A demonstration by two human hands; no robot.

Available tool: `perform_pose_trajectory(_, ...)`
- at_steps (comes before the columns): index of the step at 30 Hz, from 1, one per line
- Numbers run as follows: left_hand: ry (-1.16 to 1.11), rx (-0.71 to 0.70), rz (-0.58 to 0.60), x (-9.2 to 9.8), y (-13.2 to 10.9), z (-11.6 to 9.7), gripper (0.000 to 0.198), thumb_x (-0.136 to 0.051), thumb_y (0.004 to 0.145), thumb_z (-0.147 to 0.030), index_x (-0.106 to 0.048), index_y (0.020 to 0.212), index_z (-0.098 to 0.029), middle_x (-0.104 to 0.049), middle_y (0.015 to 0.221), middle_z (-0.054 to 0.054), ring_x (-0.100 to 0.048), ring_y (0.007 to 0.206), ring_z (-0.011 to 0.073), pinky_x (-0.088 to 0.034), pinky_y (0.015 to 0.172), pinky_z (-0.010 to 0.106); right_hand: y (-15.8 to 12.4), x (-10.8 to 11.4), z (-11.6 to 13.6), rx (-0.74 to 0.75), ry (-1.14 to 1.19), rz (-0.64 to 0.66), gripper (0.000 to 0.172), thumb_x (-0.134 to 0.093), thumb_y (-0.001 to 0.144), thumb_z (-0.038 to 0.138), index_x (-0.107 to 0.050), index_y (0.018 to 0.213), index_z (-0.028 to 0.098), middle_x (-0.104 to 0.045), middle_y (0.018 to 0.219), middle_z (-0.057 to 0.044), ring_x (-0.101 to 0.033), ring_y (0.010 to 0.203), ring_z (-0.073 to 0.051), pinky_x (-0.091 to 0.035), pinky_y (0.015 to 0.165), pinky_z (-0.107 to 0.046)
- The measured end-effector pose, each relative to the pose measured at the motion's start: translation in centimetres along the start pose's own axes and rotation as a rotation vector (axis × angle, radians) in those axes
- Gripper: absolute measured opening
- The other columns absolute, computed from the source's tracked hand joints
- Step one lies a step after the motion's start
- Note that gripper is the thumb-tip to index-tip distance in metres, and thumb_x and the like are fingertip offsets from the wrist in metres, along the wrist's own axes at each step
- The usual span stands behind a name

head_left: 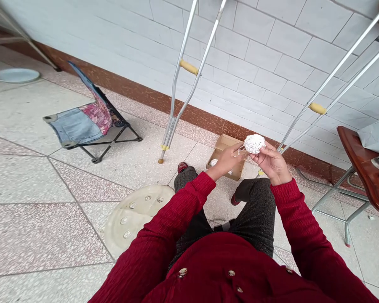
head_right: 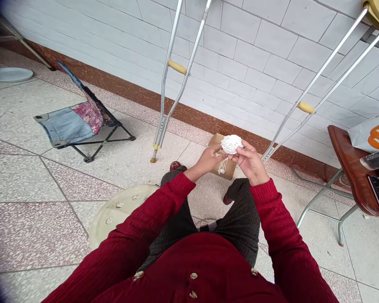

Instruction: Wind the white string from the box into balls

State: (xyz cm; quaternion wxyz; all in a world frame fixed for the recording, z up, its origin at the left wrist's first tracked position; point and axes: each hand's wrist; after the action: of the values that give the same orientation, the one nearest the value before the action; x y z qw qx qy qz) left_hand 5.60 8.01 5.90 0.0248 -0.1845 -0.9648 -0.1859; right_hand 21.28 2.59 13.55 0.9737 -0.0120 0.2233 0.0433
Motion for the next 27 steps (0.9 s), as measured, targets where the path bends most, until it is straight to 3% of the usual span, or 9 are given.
perform_pose_trajectory(3,0.1,0.015,-0.021,0.1,0.0,0.2,0.032,-0.057,0.094,-0.04,-0.076,0.094,-0.014,-0.076,0.096,0.006,-0.068,0.093,0.0219,-0.052,0.086,0.032,-0.2,0.0,0.0,0.025,0.015,-0.02,0.033,-0.082,0.07,0.024,-0.072,0.101,0.023,-0.076,0.09,-0.001,-0.066,0.07,-0.013,-0.058,0.061,-0.024)
perform_pose_trajectory(6,0.226,0.012,0.089,0.8,-0.9,2.1,0.035,-0.051,0.096,-0.038,-0.075,0.081,-0.017,-0.075,0.084,0.004,-0.067,0.084,0.0194,-0.05,0.083,0.03,-0.6,0.1,1.0,0.16,0.03,-0.057,0.035,-0.081,0.071,0.024,-0.07,0.105,0.027,-0.076,0.096,0.0,-0.069,0.08,-0.015,-0.06,0.068,-0.025)
perform_pose_trajectory(9,0.301,0.105,0.155,1.4,-2.3,4.3,0.03,-0.055,0.094,-0.036,-0.075,0.08,-0.017,-0.076,0.083,0.004,-0.068,0.085,0.0206,-0.052,0.083,0.03,-1.0,0.3,2.6,0.299,-0.007,-0.074,0.04,-0.08,0.073,0.025,-0.068,0.111,0.029,-0.074,0.108,-0.002,-0.069,0.09,-0.017,-0.061,0.073,-0.029)
perform_pose_trajectory(11,0.301,0.168,0.097,1.7,-2.9,4.9,0.026,-0.056,0.093,-0.034,-0.075,0.089,-0.017,-0.077,0.091,0.006,-0.07,0.092,0.0229,-0.053,0.088,0.033,-1.1,0.3,3.2,0.307,-0.03,-0.065,0.042,-0.079,0.073,0.025,-0.067,0.113,0.029,-0.074,0.112,-0.003,-0.068,0.089,-0.018,-0.061,0.073,-0.03)
perform_pose_trajectory(16,0.171,0.063,-0.101,2.1,-1.6,1.7,0.037,-0.052,0.096,-0.03,-0.065,0.129,-0.018,-0.071,0.126,0.009,-0.065,0.119,0.0234,-0.049,0.104,0.038,-0.9,0.2,2.0,0.122,0.062,-0.049,0.04,-0.081,0.067,0.02,-0.071,0.106,0.026,-0.076,0.099,0.0,-0.067,0.078,-0.014,-0.059,0.067,-0.024)
perform_pose_trajectory(18,0.161,-0.024,-0.091,1.9,-0.6,-0.3,0.041,-0.06,0.093,-0.031,-0.062,0.133,-0.022,-0.066,0.135,0.008,-0.06,0.125,0.0237,-0.046,0.108,0.039,-0.7,0.1,0.9,0.059,0.074,-0.048,0.039,-0.082,0.065,0.02,-0.072,0.103,0.025,-0.077,0.097,0.0,-0.068,0.077,-0.014,-0.06,0.065,-0.024)
perform_pose_trajectory(22,0.136,-0.032,0.072,0.6,-0.6,-1.6,0.025,-0.061,0.094,-0.037,-0.076,0.099,-0.018,-0.075,0.107,0.005,-0.066,0.106,0.0223,-0.047,0.104,0.038,-0.5,0.2,-0.3,0.002,0.041,-0.03,0.037,-0.083,0.066,0.025,-0.072,0.102,0.025,-0.076,0.1,-0.002,-0.07,0.085,-0.02,-0.062,0.067,-0.031)
perform_pose_trajectory(24,0.135,0.011,0.121,0.0,-1.6,-0.9,0.035,-0.053,0.098,-0.04,-0.076,0.085,-0.017,-0.075,0.093,0.004,-0.067,0.095,0.0204,-0.049,0.097,0.035,-0.5,0.5,-0.1,0.047,0.015,-0.047,0.037,-0.083,0.068,0.027,-0.071,0.103,0.026,-0.075,0.103,-0.002,-0.07,0.089,-0.02,-0.062,0.07,-0.031)
perform_pose_trajectory(27,0.158,0.047,0.158,-0.3,-3.4,0.6,0.039,-0.047,0.1,-0.038,-0.074,0.08,-0.018,-0.075,0.088,0.003,-0.066,0.089,0.0191,-0.049,0.094,0.033,-0.7,1.0,0.7,0.166,0.006,-0.104,0.036,-0.082,0.07,0.026,-0.069,0.104,0.028,-0.074,0.105,0.0,-0.068,0.09,-0.016,-0.061,0.073,-0.027)
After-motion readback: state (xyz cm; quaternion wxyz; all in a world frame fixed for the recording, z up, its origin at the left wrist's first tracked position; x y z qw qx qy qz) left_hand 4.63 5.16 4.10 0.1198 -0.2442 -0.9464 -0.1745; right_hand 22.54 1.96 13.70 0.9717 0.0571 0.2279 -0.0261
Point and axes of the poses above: each hand's wrist, its own y-axis towards the middle knuckle, its own x-axis out of the back of the hand, z = x × y
